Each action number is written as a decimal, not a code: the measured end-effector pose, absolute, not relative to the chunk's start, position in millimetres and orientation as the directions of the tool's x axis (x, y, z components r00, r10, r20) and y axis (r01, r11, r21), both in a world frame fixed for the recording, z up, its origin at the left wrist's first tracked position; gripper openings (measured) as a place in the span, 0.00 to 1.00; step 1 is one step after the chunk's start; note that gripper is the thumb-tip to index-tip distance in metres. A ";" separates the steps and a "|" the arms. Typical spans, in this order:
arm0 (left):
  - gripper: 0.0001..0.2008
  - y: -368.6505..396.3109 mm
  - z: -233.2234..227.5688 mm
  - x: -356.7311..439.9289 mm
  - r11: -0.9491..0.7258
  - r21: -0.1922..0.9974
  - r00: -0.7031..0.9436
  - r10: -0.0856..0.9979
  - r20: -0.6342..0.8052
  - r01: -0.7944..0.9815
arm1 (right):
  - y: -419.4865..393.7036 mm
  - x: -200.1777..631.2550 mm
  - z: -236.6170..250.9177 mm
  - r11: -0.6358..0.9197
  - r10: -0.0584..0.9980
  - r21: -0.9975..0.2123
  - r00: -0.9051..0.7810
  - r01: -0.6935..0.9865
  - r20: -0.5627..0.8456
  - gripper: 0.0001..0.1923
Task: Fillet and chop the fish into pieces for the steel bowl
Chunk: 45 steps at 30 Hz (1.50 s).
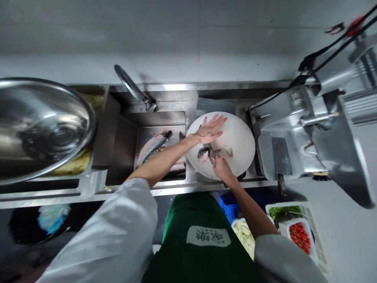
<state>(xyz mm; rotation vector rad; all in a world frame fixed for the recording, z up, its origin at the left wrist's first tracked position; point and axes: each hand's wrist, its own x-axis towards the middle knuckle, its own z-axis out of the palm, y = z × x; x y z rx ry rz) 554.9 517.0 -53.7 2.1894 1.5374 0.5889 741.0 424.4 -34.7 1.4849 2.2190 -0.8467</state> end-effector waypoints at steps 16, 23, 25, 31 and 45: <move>0.06 381.1 -137.2 594.1 -0.080 0.806 -0.332 0.884 0.329 0.586 | 444.8 725.0 -25.3 0.385 0.640 -0.387 -0.545 0.838 -0.542 0.20; 0.05 385.4 -131.3 585.3 -0.093 0.844 -0.300 0.910 0.288 0.527 | 412.4 728.3 -32.6 0.286 0.750 -0.250 -0.378 0.925 -0.542 0.22; 0.06 381.6 -131.2 585.2 -0.087 0.846 -0.298 0.913 0.279 0.526 | 405.6 724.6 -30.5 0.282 0.755 -0.243 -0.371 0.928 -0.540 0.22; 0.08 375.3 -130.9 588.7 -0.085 0.853 -0.321 0.904 0.284 0.515 | 399.9 716.7 -16.6 0.278 0.765 -0.246 -0.369 0.928 -0.528 0.20; 0.10 374.9 -116.7 577.9 -0.123 0.846 -0.317 0.891 0.324 0.518 | 394.3 717.2 -34.1 0.305 0.758 -0.172 -0.348 0.937 -0.552 0.21</move>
